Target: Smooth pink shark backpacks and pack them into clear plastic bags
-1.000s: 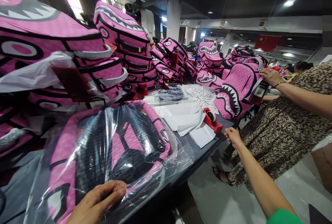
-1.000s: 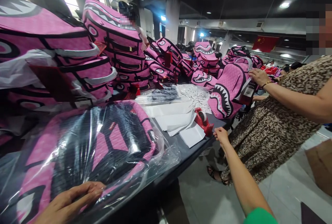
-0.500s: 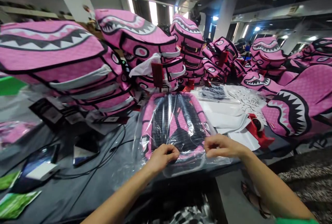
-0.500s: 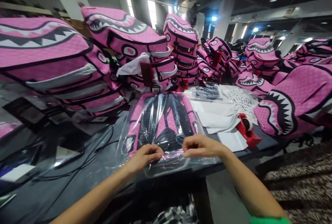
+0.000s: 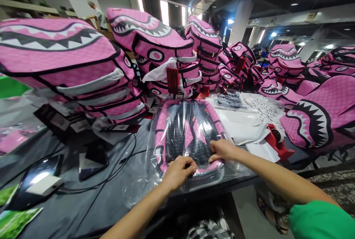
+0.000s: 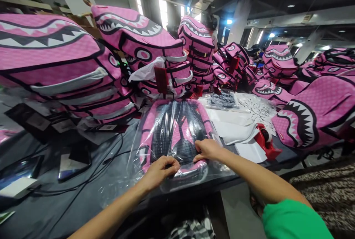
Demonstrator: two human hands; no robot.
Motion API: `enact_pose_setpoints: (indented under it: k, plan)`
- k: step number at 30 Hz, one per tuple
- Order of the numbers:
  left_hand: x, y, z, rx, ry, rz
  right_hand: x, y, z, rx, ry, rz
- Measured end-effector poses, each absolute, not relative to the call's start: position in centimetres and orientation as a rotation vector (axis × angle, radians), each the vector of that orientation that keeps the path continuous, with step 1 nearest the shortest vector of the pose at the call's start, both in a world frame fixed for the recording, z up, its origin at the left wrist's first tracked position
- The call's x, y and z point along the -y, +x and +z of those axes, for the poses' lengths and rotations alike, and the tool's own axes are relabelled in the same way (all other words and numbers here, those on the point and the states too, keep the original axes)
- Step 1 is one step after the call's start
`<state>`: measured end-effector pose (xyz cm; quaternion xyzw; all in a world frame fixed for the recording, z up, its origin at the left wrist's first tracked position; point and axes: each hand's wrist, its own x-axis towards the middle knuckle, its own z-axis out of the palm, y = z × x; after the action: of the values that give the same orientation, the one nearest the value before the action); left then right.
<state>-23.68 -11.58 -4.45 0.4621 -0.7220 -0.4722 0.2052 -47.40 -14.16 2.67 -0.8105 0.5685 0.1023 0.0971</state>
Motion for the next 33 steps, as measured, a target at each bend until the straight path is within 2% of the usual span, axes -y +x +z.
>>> enact_pose_setpoints:
  k: [2, 4, 7, 10, 13, 16, 22, 24, 28, 30, 33]
  plan:
    - [11.5, -23.6, -4.0, 2.040, 1.292, -1.275, 12.1, -48.7, 2.2, -1.658, -2.597, 0.102]
    - [11.5, -23.7, -3.7, 2.059, 1.300, -1.244, 9.7, -49.6, 1.4, -1.409, -2.824, -0.058]
    - [11.4, -23.7, -3.2, 2.092, 1.317, -1.217, 6.9, -50.2, -0.2, -1.094, -2.933, -0.048]
    - [10.6, -22.8, -3.0, 2.179, 1.212, -1.115, 6.0, -50.4, -1.5, -1.074, -2.902, 0.016]
    - [9.5, -20.2, -3.2, 2.289, 1.096, -0.781, 6.3, -50.6, -2.1, -1.074, -2.866, -0.029]
    - [8.8, -17.0, -3.9, 2.278, 1.238, -0.529, 6.6, -50.7, -2.6, -1.073, -2.815, -0.115]
    - [9.8, -14.5, -4.8, 2.167, 1.476, -0.794, 6.3, -50.6, -1.4, -1.123, -2.432, -0.406]
    - [10.0, -14.9, -4.8, 2.139, 1.470, -0.827, 5.9, -52.0, 0.2, -1.299, -2.165, -0.690]
    - [10.2, -15.4, -4.6, 2.125, 1.458, -0.837, 4.5, -59.6, 3.4, -2.046, -1.602, -1.278]
    - [10.4, -15.5, -4.5, 2.109, 1.476, -0.871, 3.6, -64.9, 4.2, -2.405, -1.464, -1.347]
    - [10.8, -15.2, -5.0, 2.054, 1.448, -0.943, 2.5, -72.0, 4.4, -2.777, -1.399, -1.285]
